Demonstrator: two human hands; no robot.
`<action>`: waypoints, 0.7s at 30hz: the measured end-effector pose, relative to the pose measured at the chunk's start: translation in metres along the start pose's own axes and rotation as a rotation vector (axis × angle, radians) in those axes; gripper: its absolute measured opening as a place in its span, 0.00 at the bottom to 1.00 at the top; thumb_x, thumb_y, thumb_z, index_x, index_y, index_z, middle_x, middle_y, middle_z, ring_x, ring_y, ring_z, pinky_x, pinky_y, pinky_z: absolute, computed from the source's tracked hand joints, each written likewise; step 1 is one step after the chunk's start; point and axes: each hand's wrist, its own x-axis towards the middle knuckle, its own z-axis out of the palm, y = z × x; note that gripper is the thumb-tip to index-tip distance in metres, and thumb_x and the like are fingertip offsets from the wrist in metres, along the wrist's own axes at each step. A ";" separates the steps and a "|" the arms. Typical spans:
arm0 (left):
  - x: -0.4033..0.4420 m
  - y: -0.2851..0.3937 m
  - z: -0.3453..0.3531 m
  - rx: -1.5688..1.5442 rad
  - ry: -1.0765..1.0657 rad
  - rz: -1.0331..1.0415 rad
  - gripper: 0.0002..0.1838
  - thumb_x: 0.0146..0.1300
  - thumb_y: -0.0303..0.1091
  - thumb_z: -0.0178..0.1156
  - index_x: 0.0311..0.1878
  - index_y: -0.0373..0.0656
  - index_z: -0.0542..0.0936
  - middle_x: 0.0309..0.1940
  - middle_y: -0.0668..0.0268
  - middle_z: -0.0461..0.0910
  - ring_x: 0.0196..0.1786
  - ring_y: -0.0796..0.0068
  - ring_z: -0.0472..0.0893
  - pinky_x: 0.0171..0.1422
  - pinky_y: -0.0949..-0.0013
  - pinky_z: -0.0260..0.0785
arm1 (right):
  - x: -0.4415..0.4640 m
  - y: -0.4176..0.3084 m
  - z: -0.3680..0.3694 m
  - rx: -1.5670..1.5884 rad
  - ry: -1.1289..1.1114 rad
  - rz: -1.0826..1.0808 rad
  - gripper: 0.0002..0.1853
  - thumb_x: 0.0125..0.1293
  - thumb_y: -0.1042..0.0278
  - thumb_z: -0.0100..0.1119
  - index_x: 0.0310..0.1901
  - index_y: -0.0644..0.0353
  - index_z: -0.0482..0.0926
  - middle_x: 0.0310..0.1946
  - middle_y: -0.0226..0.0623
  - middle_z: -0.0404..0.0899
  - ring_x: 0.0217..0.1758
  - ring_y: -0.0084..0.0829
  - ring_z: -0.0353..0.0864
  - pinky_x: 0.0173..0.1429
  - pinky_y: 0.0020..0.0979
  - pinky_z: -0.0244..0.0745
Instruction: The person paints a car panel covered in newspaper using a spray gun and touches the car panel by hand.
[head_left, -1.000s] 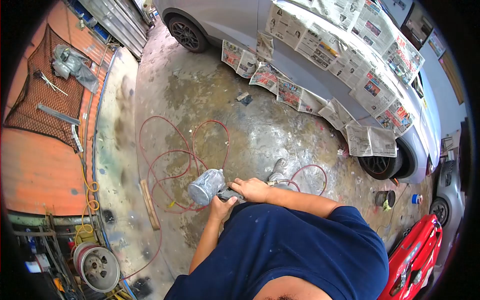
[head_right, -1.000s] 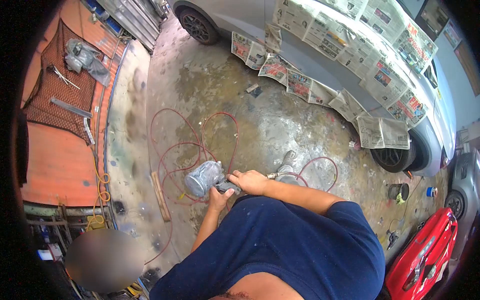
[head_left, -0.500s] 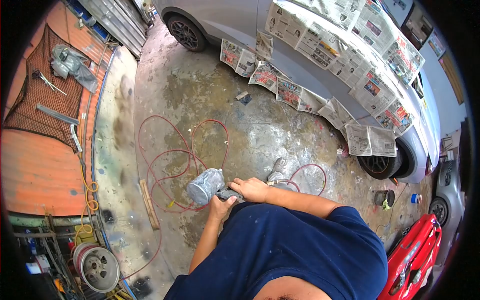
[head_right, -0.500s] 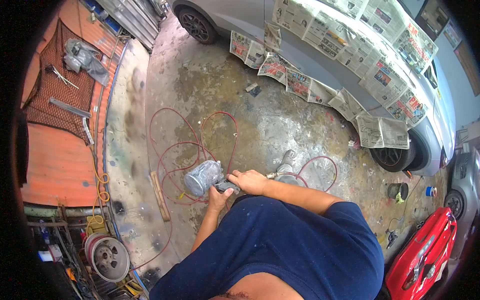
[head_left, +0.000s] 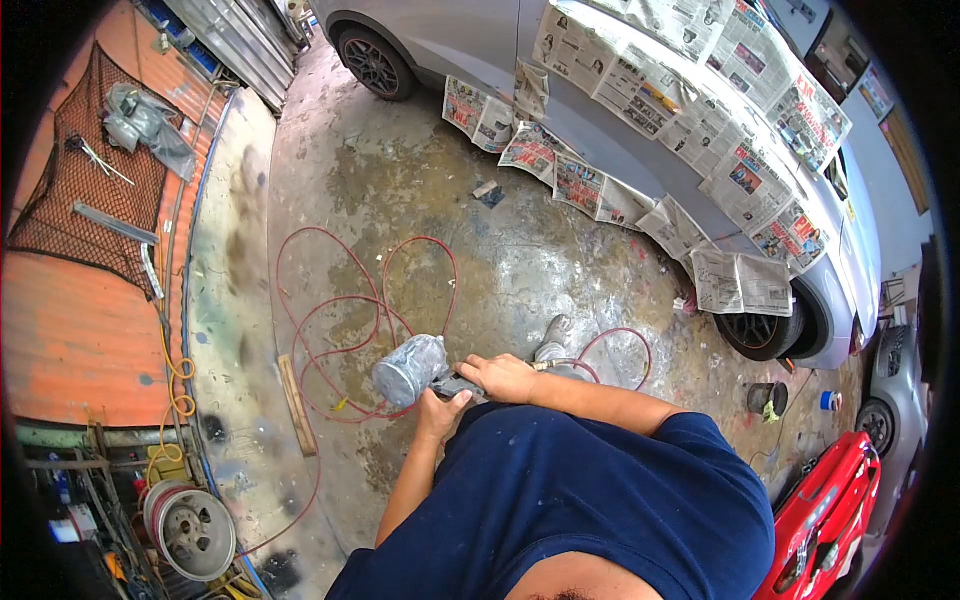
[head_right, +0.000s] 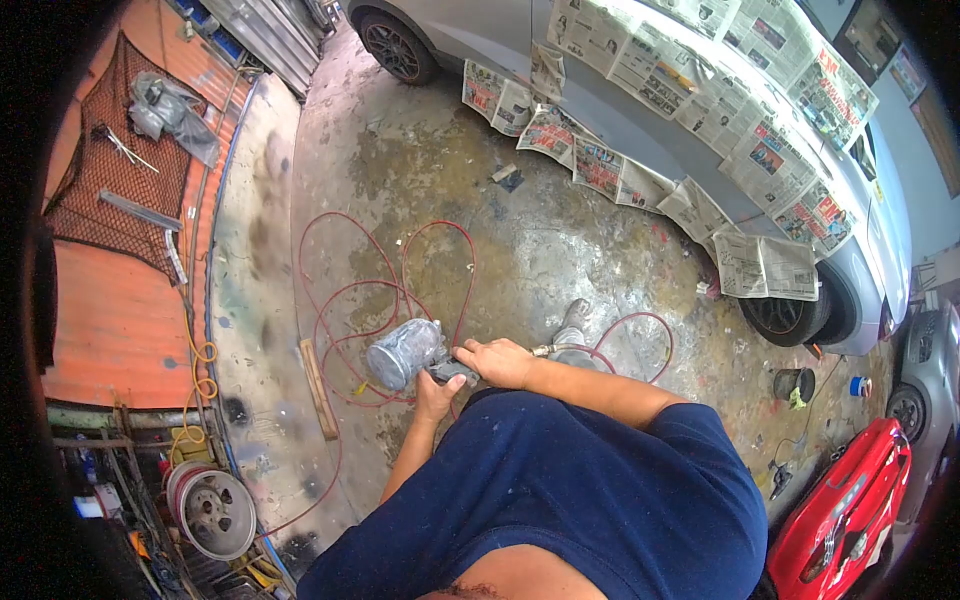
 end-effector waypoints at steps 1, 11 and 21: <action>0.000 -0.003 0.000 0.014 -0.006 -0.002 0.43 0.53 0.54 0.79 0.61 0.29 0.74 0.56 0.50 0.79 0.58 0.58 0.79 0.66 0.56 0.71 | 0.000 0.001 0.001 0.001 0.007 -0.007 0.26 0.66 0.69 0.59 0.66 0.57 0.70 0.56 0.51 0.79 0.49 0.54 0.88 0.50 0.51 0.84; -0.005 -0.036 0.005 -0.055 0.064 0.030 0.44 0.53 0.51 0.78 0.65 0.33 0.70 0.56 0.58 0.76 0.58 0.66 0.77 0.66 0.60 0.70 | -0.003 -0.002 -0.003 -0.023 -0.021 -0.019 0.23 0.66 0.70 0.58 0.63 0.58 0.70 0.53 0.51 0.81 0.47 0.55 0.88 0.48 0.52 0.84; -0.008 -0.030 0.007 -0.079 0.080 0.010 0.44 0.54 0.50 0.77 0.65 0.33 0.69 0.56 0.58 0.76 0.58 0.65 0.77 0.66 0.59 0.70 | -0.003 -0.004 -0.001 -0.042 -0.028 -0.025 0.21 0.66 0.70 0.58 0.61 0.58 0.70 0.51 0.51 0.81 0.46 0.54 0.89 0.47 0.52 0.84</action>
